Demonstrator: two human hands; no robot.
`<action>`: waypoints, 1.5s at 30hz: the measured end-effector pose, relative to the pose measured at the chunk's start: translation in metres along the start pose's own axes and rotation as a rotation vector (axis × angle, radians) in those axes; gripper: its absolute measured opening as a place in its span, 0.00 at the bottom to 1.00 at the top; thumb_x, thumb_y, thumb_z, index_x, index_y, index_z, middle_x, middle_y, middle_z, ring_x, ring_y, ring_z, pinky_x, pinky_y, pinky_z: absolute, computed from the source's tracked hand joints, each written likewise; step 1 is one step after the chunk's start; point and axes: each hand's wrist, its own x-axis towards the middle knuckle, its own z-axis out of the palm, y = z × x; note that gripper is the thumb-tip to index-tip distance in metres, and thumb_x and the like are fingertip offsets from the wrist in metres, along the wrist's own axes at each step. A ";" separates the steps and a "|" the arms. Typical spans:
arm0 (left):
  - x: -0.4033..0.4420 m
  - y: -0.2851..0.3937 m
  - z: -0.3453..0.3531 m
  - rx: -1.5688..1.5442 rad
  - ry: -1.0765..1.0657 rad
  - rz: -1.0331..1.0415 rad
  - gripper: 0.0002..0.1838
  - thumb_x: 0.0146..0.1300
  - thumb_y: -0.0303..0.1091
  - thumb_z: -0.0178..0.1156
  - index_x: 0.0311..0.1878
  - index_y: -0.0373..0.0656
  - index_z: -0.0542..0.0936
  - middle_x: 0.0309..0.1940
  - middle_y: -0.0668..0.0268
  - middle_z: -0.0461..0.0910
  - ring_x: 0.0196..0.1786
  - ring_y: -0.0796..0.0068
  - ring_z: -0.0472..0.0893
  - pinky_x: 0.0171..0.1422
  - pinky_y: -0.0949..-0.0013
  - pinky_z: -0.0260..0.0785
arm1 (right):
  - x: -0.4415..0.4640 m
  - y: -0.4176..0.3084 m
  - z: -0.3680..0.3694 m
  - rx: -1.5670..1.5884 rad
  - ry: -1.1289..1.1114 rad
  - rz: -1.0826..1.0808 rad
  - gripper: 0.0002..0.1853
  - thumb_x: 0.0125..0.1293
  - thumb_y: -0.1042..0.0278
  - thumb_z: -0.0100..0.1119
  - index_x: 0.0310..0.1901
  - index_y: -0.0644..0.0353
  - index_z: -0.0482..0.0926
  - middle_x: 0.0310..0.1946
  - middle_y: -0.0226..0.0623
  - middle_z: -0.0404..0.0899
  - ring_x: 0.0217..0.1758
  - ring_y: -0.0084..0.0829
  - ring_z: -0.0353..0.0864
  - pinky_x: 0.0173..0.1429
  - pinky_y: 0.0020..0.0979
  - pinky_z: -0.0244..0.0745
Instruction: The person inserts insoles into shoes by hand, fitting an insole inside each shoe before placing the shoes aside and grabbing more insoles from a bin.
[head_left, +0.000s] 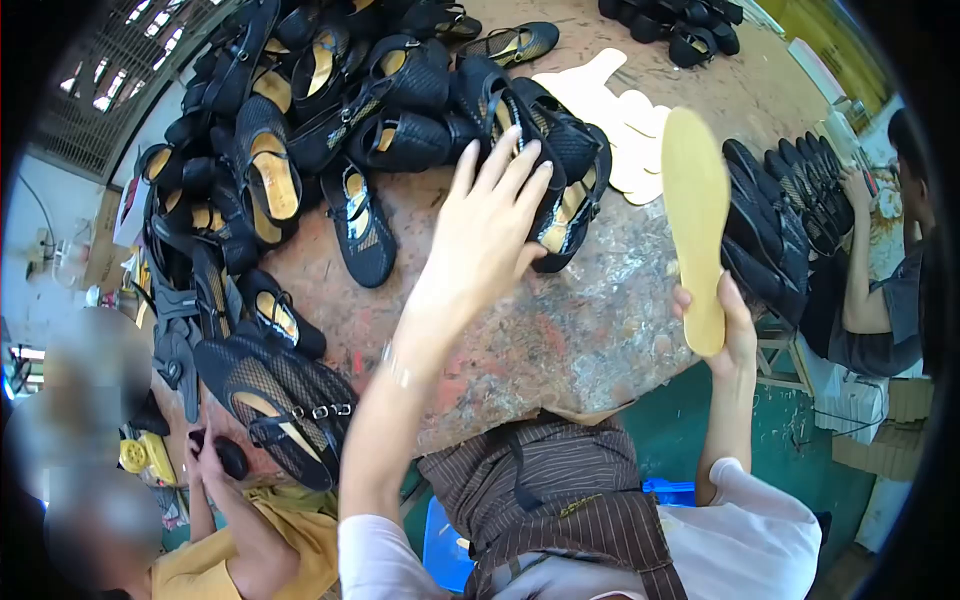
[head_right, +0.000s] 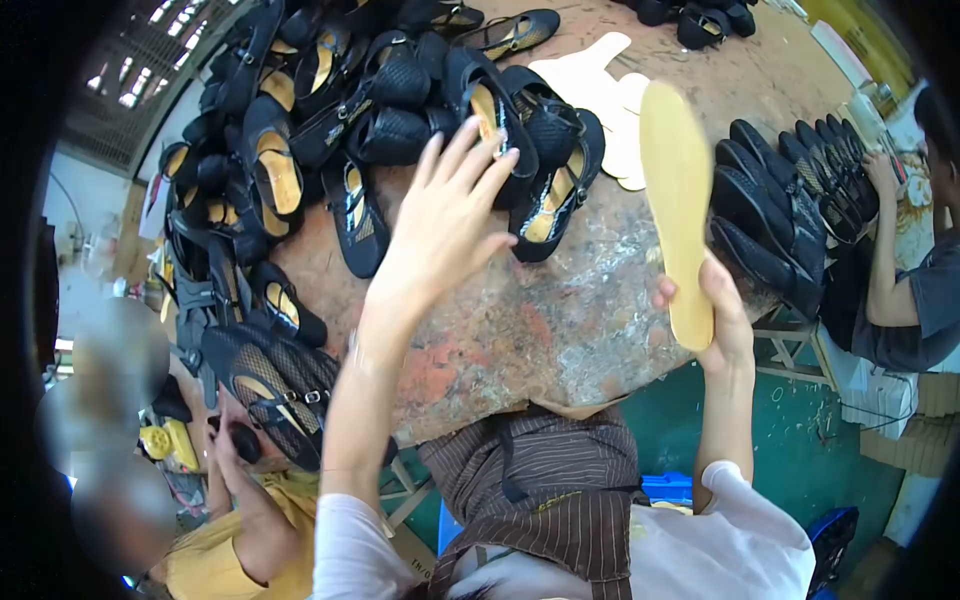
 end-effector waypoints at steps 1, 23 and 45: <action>0.015 -0.012 0.021 0.056 -0.029 0.096 0.29 0.46 0.31 0.76 0.54 0.39 0.78 0.51 0.55 0.81 0.64 0.52 0.76 0.76 0.53 0.63 | -0.006 -0.001 0.006 -0.004 0.005 -0.005 0.30 0.76 0.50 0.57 0.67 0.67 0.68 0.46 0.35 0.74 0.42 0.29 0.74 0.41 0.31 0.75; -0.199 0.054 -0.006 -0.099 -0.076 -0.800 0.41 0.44 0.28 0.76 0.66 0.39 0.73 0.65 0.51 0.70 0.71 0.44 0.67 0.78 0.44 0.56 | -0.017 0.024 0.125 -1.844 -0.543 -0.170 0.23 0.49 0.79 0.71 0.51 0.58 0.87 0.48 0.46 0.77 0.47 0.46 0.76 0.50 0.41 0.75; -0.232 -0.001 0.020 -0.598 0.115 -0.997 0.65 0.40 0.14 0.71 0.81 0.37 0.43 0.70 0.45 0.67 0.74 0.44 0.65 0.80 0.50 0.55 | 0.029 0.167 0.156 -1.918 -0.698 -0.372 0.18 0.52 0.75 0.68 0.48 0.55 0.87 0.53 0.47 0.80 0.53 0.46 0.81 0.54 0.40 0.78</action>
